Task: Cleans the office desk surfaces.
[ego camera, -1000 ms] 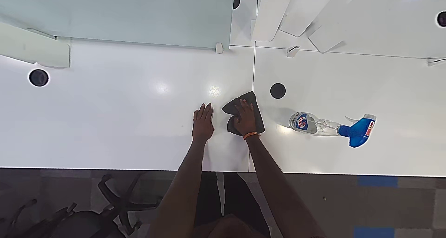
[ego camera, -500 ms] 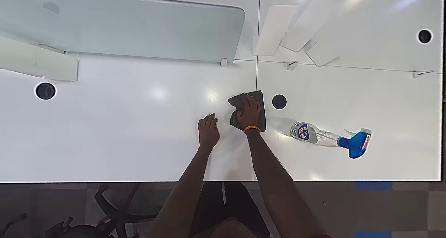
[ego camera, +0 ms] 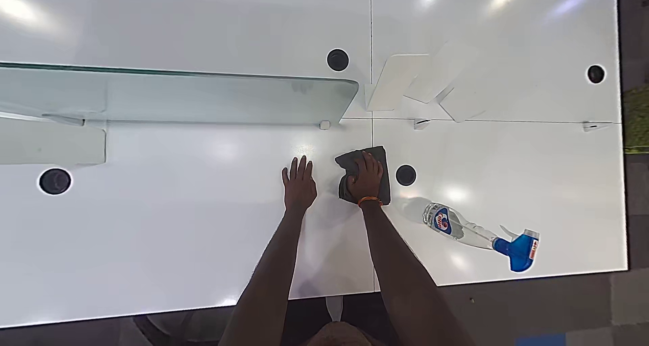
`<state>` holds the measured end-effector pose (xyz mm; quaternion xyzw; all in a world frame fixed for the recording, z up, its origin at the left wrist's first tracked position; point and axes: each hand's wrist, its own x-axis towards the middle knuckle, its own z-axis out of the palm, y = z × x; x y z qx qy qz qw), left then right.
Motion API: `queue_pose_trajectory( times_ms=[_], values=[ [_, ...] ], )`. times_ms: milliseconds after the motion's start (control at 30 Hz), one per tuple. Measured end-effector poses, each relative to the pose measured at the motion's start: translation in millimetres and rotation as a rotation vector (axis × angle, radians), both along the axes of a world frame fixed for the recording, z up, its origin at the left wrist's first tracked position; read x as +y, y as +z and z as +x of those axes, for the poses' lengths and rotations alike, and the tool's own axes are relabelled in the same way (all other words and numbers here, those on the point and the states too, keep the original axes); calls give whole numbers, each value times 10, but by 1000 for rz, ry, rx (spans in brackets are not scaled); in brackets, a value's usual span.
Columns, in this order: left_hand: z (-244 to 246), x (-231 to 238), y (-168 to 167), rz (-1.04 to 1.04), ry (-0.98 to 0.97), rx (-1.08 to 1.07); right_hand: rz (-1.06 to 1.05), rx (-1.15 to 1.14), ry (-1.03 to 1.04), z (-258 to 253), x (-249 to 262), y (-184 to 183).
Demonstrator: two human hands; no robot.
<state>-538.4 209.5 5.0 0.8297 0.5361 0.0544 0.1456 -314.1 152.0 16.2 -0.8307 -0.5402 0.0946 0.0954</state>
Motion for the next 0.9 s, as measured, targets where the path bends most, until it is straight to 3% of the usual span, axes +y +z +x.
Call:
queue_pose_trajectory(
  times_ms=[533,667,900],
  values=[
    [10,17,-34,71,2,-5,102,3,-20,342,1015,-150],
    [11,9,9,26,4,4,150,66,-57,229,1128,-95],
    [9,7,-24,38,7,-11,78,102,92,60,1124,9]
  ],
)
